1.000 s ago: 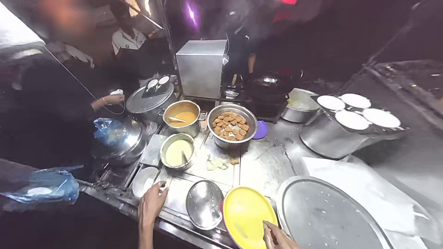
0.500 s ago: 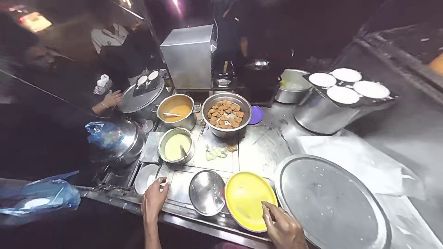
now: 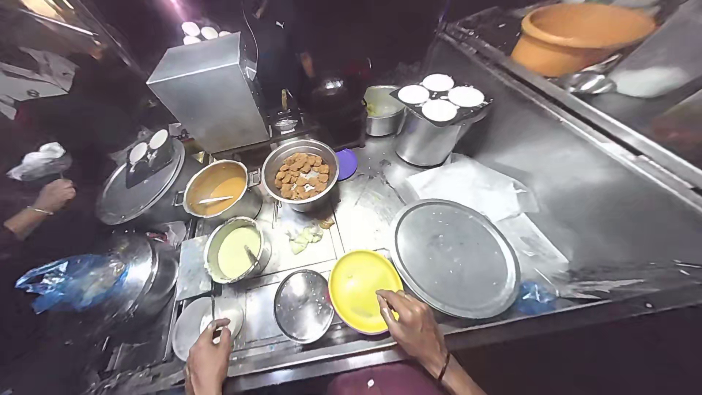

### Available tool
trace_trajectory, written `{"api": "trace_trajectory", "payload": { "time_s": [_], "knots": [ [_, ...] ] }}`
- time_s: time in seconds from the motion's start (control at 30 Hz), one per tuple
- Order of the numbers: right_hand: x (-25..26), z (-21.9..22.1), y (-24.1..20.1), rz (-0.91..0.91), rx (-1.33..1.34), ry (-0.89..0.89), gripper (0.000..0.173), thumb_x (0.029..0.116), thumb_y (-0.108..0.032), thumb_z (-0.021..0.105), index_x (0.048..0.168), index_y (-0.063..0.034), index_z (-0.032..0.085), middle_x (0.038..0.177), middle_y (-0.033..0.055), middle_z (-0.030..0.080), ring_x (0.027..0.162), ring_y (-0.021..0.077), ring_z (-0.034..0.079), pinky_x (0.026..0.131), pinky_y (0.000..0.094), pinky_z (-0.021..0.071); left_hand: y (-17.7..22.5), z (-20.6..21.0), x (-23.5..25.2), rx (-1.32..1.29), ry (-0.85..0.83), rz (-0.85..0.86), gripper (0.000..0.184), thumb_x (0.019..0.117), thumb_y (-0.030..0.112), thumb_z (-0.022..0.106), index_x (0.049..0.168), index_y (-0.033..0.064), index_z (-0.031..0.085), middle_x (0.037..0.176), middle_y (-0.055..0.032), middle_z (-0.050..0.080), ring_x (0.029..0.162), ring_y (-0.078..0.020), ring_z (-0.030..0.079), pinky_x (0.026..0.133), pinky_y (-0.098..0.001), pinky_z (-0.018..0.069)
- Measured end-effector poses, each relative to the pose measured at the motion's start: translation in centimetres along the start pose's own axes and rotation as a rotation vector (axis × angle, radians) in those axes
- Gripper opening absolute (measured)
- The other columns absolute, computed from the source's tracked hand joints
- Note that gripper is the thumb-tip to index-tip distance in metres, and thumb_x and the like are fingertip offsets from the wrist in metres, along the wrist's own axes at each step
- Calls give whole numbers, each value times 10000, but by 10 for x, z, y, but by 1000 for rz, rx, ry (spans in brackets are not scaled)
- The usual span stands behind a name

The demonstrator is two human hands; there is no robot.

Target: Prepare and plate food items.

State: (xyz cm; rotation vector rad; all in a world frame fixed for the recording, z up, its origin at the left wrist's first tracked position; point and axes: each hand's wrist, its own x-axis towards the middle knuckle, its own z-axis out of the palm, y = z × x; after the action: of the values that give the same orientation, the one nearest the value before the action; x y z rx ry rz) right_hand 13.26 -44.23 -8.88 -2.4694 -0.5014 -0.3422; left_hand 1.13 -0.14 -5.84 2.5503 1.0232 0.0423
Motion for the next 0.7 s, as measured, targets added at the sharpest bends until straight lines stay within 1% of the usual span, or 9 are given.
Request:
{"api": "trace_trajectory", "payload": {
  "time_s": [0.07, 0.13, 0.2, 0.27, 0.3, 0.37, 0.5, 0.6, 0.7],
  "knots": [
    [0, -1, -1, 2, -1, -5, 275, 985, -311, 547, 1033, -184, 786, 731, -62, 693, 650, 88, 644, 586, 294, 545, 1, 0, -1, -6, 13, 1, 200, 928, 195, 590, 1027, 193, 763, 960, -61, 765, 879, -307, 726, 762, -650, 536],
    [1, -2, -1, 1, -5, -5, 274, 989, -307, 542, 1026, -186, 785, 723, -61, 685, 644, 93, 638, 580, 296, 539, 2, 1, -2, -23, 28, 12, 200, 923, 167, 589, 1021, 182, 762, 973, -49, 765, 885, -291, 726, 768, -641, 540],
    [3, -3, -2, -1, -1, -2, 275, 994, -302, 540, 1022, -181, 785, 721, -56, 684, 645, 100, 639, 581, 300, 540, 0, 3, 1, -41, 61, 50, 193, 938, 186, 585, 1012, 172, 763, 988, -24, 766, 905, -252, 727, 798, -616, 555],
    [3, -6, -5, 5, -3, -19, 278, 1000, -295, 539, 1027, -167, 785, 726, -40, 690, 650, 116, 648, 588, 311, 546, 0, 1, 1, -66, 52, 75, 199, 980, 215, 610, 1049, 113, 766, 994, -78, 760, 941, -289, 723, 851, -644, 539],
    [2, -8, -5, 7, 0, -30, 277, 1004, -288, 541, 1033, -157, 784, 733, -31, 694, 655, 125, 651, 594, 317, 548, 2, 0, -2, -69, 38, 69, 211, 983, 215, 608, 1065, 98, 763, 999, -96, 756, 954, -303, 718, 865, -650, 530],
    [3, -8, -5, 6, 5, -44, 274, 1008, -274, 544, 1057, -145, 781, 774, -14, 718, 685, 138, 670, 620, 326, 562, 6, -3, -2, -79, 25, 54, 206, 993, 187, 605, 1084, 81, 757, 1012, -118, 752, 955, -306, 717, 867, -634, 538],
    [4, -8, -6, 11, 14, -44, 269, 1011, -250, 553, 1074, -124, 782, 811, 7, 736, 703, 147, 680, 634, 328, 567, 6, -3, -3, -82, 58, 48, 248, 984, 167, 537, 1098, 101, 748, 980, -77, 745, 904, -258, 710, 807, -576, 557],
    [5, -10, -7, 23, 23, -38, 267, 1007, -246, 559, 1073, -115, 782, 815, 16, 739, 709, 153, 685, 637, 333, 567, 6, -1, -1, -97, 71, 53, 238, 985, 169, 542, 1082, 100, 748, 980, -68, 747, 877, -229, 713, 780, -535, 576],
    [5, -11, -8, 16, 30, -42, 278, 1006, -250, 559, 1076, -99, 781, 833, 33, 749, 714, 169, 698, 629, 354, 574, 5, -2, 0, -50, 17, -10, 230, 999, 197, 571, 1120, 132, 755, 1034, -60, 755, 952, -226, 725, 848, -539, 581]
  ]
}}
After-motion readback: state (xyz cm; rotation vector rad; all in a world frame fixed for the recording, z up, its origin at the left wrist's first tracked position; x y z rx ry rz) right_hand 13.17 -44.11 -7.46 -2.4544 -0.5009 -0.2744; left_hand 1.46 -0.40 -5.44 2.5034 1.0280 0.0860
